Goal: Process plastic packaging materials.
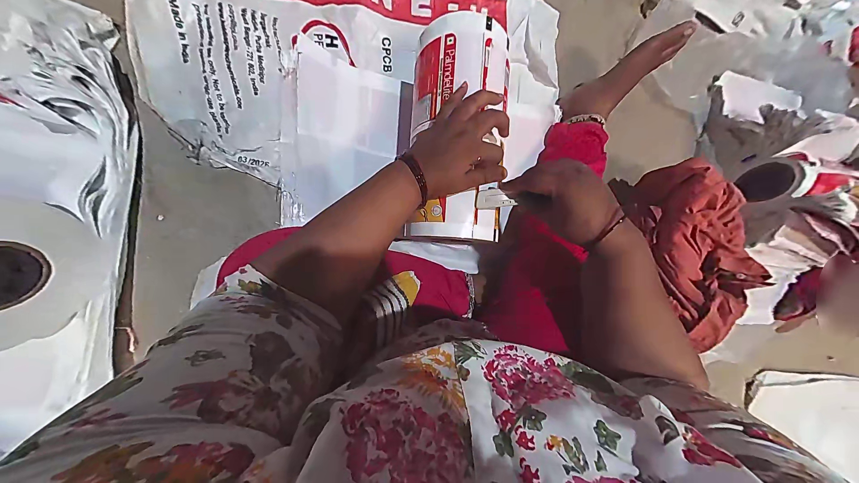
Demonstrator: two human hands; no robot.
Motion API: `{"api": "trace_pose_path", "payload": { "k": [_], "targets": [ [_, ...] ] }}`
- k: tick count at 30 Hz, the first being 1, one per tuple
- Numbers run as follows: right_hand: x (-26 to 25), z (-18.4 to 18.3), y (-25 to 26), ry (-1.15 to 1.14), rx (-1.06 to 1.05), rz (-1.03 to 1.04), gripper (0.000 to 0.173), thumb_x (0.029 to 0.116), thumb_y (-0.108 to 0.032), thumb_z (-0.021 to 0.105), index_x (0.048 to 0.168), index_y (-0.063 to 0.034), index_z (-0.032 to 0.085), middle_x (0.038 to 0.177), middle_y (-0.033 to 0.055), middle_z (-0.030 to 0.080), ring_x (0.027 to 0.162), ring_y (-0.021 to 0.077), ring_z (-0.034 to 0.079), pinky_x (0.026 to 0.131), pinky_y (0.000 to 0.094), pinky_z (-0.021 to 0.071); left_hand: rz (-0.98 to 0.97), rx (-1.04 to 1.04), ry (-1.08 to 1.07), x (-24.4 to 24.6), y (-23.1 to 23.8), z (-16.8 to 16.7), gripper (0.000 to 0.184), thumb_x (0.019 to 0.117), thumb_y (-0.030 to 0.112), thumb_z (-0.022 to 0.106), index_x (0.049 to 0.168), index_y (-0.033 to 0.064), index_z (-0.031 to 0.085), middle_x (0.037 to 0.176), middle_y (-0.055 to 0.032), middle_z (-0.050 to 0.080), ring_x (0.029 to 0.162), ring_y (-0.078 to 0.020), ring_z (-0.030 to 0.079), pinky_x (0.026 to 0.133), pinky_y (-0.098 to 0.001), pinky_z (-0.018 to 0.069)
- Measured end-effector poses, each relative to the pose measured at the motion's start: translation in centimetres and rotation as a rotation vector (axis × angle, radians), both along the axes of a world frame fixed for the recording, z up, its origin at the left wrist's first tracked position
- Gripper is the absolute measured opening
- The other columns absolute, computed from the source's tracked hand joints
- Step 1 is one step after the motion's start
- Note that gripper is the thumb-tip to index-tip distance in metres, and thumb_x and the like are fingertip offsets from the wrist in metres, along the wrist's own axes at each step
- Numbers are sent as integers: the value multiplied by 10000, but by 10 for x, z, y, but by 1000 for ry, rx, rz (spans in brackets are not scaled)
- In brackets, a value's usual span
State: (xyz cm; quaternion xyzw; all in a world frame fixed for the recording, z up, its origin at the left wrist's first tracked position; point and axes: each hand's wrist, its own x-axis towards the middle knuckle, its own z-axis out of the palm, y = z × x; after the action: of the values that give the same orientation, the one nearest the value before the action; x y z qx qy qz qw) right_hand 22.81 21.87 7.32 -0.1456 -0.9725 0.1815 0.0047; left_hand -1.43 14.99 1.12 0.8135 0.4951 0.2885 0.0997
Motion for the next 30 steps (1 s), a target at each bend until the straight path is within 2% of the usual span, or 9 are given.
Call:
{"api": "trace_pose_path", "payload": {
  "k": [5,8,13,19,21,23,24,27,30],
  "targets": [
    [-1,9,-10,61,76,74,263,929,-76,651,1138,-169,780,1096,95,752,1030,321,704,901,572,529,-38,42,-73,-2,-3,-3,500,1033,496,451,831,134,731,1407,-136,606,1508,-427,329,1243,-683,122],
    [-4,22,-21,-9,143,54,300,927,-57,667,1170,-191,781,1102,114,749,1008,352,703,888,587,528,-46,64,-89,-3,-2,-5,515,1036,496,455,823,124,739,1289,-145,652,1434,-411,429,1238,-658,165],
    [-1,34,-37,-184,114,-48,301,953,-91,676,1219,-207,756,1146,120,736,1096,363,684,933,598,524,-58,157,-61,1,-7,-4,554,1010,533,461,772,99,710,1108,-160,688,1272,-417,551,1142,-608,344],
    [14,44,-77,-434,72,-305,343,1073,-257,539,1394,-203,648,1242,151,701,1177,380,658,971,586,528,-80,106,12,8,-14,1,684,1049,576,356,732,90,718,995,-129,702,1211,-397,570,1108,-607,341],
    [20,54,-94,-417,-12,-415,343,1093,-273,506,1372,-129,643,1103,170,727,997,367,713,868,592,556,-80,88,4,9,-16,2,686,1055,548,332,705,70,678,884,-129,691,1169,-397,585,1086,-601,328],
    [27,53,-110,-298,-197,-521,369,1103,-244,478,1429,-88,555,874,142,702,672,284,686,635,505,588,-62,84,-55,10,-18,0,696,1061,536,317,710,43,661,847,-147,681,1145,-400,599,1088,-606,320],
    [29,51,-120,-216,-355,-570,401,1103,-200,452,1488,-94,490,854,128,681,602,243,654,564,455,582,-41,89,-96,11,-20,-1,685,1059,523,324,713,33,655,849,-157,680,1134,-402,606,1090,-609,322],
    [18,48,-148,-53,-725,-675,462,1105,-151,382,1567,-150,366,869,80,721,560,158,682,508,341,611,9,101,-165,11,-23,-5,651,1066,486,346,725,3,619,882,-190,672,1141,-414,607,1087,-609,331],
    [1,46,-162,-89,-563,-674,463,1120,-194,395,1582,-169,366,852,106,707,552,170,663,513,359,593,25,126,-211,10,-25,-9,643,1071,469,347,722,-7,601,875,-196,674,1132,-402,622,1084,-593,342]
  ]
}}
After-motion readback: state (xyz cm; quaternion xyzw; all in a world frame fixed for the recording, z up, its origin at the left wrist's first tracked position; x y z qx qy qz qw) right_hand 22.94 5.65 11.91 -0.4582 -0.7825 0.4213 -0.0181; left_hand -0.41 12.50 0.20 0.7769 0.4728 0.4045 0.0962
